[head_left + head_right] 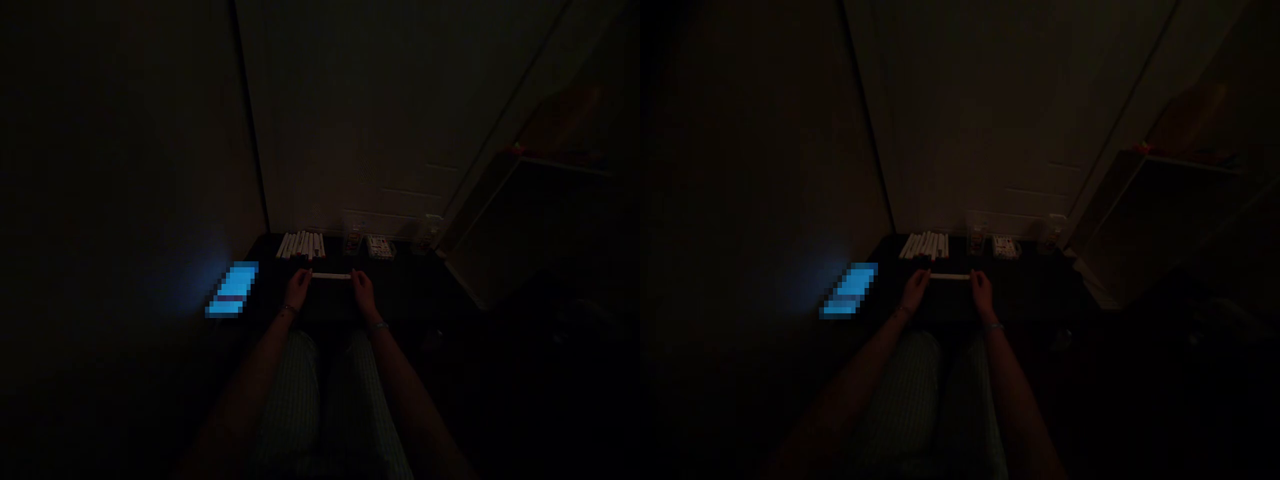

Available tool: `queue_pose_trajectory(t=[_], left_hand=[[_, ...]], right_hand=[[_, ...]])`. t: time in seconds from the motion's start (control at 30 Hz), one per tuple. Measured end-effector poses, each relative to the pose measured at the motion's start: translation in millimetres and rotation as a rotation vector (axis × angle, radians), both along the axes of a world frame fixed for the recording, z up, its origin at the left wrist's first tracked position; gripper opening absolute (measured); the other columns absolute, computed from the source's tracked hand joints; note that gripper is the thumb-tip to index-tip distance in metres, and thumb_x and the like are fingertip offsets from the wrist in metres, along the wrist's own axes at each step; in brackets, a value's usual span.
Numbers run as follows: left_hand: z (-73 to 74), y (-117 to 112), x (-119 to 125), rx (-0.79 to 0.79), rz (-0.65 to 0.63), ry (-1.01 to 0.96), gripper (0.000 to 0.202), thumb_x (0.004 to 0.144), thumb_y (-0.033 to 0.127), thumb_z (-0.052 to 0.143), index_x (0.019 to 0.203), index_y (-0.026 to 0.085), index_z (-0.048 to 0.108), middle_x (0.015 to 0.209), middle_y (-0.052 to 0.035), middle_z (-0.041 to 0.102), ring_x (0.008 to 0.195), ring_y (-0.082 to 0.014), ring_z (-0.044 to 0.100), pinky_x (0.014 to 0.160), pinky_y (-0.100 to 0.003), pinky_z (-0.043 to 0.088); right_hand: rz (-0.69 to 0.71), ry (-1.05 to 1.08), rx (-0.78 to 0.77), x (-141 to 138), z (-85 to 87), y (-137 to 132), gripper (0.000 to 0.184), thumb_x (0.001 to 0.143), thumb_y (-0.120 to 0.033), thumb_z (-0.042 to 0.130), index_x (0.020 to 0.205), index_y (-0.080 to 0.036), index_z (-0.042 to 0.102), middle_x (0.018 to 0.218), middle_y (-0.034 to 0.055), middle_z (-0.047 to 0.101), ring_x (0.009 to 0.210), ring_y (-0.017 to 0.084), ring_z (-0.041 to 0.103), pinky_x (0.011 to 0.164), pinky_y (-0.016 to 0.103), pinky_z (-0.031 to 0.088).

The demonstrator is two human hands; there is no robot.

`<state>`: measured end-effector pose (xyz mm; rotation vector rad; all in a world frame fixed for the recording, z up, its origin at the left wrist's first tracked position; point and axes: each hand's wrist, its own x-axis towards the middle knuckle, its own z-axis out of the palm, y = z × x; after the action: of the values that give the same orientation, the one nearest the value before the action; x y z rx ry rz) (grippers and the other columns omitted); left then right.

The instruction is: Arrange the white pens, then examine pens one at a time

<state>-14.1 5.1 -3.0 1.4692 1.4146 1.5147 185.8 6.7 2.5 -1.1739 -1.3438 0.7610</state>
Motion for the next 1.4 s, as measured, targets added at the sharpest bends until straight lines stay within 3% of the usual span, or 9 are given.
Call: queue_pose_trajectory(t=[0.2,0.8,1.03,1.4], left_hand=[[2.1,-1.7,0.3,0.009,-0.001,0.006,0.03,0.077,0.047,0.046,0.069,0.019,0.052,0.059,0.0041,0.047,0.06,-0.0097,0.044,0.058,-0.02,0.035],[-5.8,4.5,0.3,0.044,-0.056,-0.095,0.026,0.076,0.041,0.049,0.089,0.019,0.057,0.09,-0.0023,0.06,0.087,-0.0145,0.055,0.08,-0.026,0.042],[-5.9,5.9,1.0,0.034,-0.019,-0.139,0.028,0.074,0.039,0.053,0.094,0.019,0.054,0.091,-0.0036,0.06,0.086,-0.0141,0.056,0.078,-0.027,0.043],[-1.1,2.0,1.1,0.032,-0.098,-0.164,0.031,0.075,0.042,0.052,0.094,0.019,0.054,0.083,-0.0017,0.062,0.082,-0.0139,0.058,0.077,-0.027,0.043]], right_hand=[[0.001,-0.005,0.011,-0.3,0.7,-0.7,0.038,0.079,-0.053,0.04,0.068,-0.019,0.052,0.061,-0.0026,0.049,0.059,0.011,0.043,0.054,0.02,0.033],[0.014,0.017,0.049,0.4,-1.3,2.6,0.03,0.079,-0.044,0.043,0.09,-0.02,0.057,0.088,0.0015,0.06,0.084,0.016,0.053,0.075,0.026,0.04],[0.045,0.034,0.052,1.2,-1.8,2.6,0.03,0.079,-0.042,0.044,0.093,-0.02,0.057,0.093,0.0026,0.06,0.089,0.017,0.053,0.079,0.027,0.04],[0.04,0.058,0.039,2.1,-3.0,4.5,0.03,0.079,-0.044,0.044,0.092,-0.02,0.057,0.091,0.0015,0.059,0.087,0.016,0.053,0.077,0.026,0.04]])
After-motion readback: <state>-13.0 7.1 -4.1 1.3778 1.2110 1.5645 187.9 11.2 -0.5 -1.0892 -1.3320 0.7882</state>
